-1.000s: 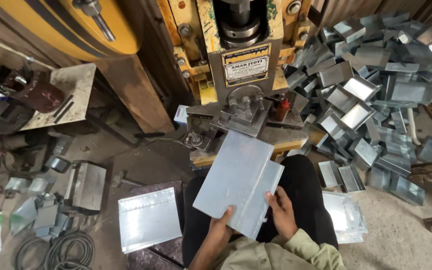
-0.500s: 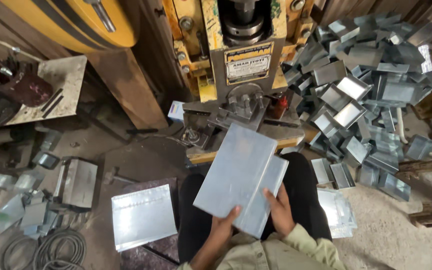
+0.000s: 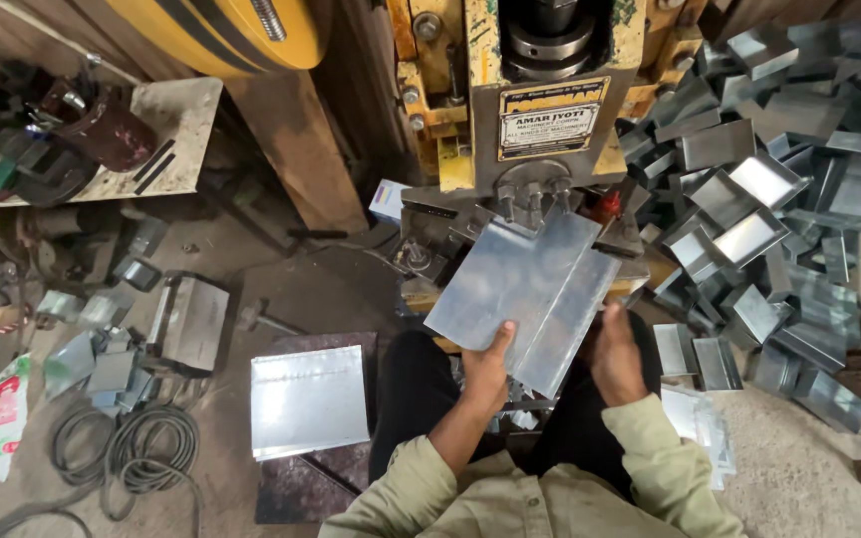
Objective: The person places flat metal pieces into a press machine, operates the machine to bend them, and then removes the finished folded metal components.
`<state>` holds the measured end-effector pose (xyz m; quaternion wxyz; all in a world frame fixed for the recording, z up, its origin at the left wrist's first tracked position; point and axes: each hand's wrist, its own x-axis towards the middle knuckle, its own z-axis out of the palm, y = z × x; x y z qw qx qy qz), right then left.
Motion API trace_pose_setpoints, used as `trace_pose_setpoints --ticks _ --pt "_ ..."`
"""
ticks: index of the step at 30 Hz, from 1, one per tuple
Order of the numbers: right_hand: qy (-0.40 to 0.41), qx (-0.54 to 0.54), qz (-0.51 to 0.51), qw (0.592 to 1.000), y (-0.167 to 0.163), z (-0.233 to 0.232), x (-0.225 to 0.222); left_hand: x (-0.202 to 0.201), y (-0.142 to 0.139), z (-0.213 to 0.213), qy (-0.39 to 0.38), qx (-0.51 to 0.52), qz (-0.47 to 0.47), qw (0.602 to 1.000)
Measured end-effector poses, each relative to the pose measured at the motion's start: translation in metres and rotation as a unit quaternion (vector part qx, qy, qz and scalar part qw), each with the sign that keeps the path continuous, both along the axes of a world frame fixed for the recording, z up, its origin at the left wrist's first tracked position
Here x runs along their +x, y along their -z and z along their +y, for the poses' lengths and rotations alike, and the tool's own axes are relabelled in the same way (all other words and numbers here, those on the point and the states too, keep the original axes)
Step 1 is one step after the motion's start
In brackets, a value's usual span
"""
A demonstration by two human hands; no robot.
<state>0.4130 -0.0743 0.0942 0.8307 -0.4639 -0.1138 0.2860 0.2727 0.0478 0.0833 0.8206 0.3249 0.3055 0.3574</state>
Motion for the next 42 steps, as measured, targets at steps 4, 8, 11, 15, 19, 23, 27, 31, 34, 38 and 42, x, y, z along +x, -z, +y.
trace_pose_setpoints --ticks 4,8,11,15,19,23,27,31,34,38,42 --pt "0.153 -0.181 -0.188 0.953 -0.008 -0.015 0.005 -0.001 -0.003 -0.005 -0.009 -0.022 0.008 1.000" --pt "0.245 -0.309 -0.542 0.742 -0.028 -0.003 0.011 0.000 0.000 -0.007 -0.016 -0.028 -0.011 0.999" --pt "0.229 -0.387 -0.664 0.598 -0.044 0.008 0.017 0.000 0.001 -0.006 -0.007 -0.044 -0.025 0.999" --pt "0.184 -0.338 -0.693 0.609 -0.058 0.021 0.023 0.001 -0.004 -0.004 -0.026 -0.038 0.010 0.999" --pt "0.173 -0.338 -0.716 0.585 -0.067 0.022 0.027 -0.001 -0.011 -0.005 -0.007 -0.038 -0.017 0.999" --pt "0.143 -0.318 -0.730 0.587 -0.076 0.021 0.027 0.001 -0.013 -0.003 -0.011 -0.016 -0.037 0.999" --pt "0.130 -0.317 -0.750 0.566 -0.084 0.023 0.031 0.000 -0.023 -0.005 0.010 -0.041 -0.010 0.999" --pt "0.118 -0.244 -0.792 0.547 -0.083 -0.003 0.026 -0.047 -0.060 -0.023 0.070 -0.030 -0.059 0.995" --pt "0.078 -0.168 -0.749 0.636 -0.071 -0.040 -0.002 -0.109 -0.095 -0.041 0.285 0.020 -0.191 0.939" --pt "0.031 -0.194 -0.308 0.931 -0.039 -0.064 -0.091 -0.150 -0.126 -0.031 0.424 0.242 -0.228 0.842" --pt "0.011 -0.100 -0.052 0.994 -0.034 -0.043 -0.121 -0.127 -0.144 -0.010 0.399 0.370 -0.170 0.822"
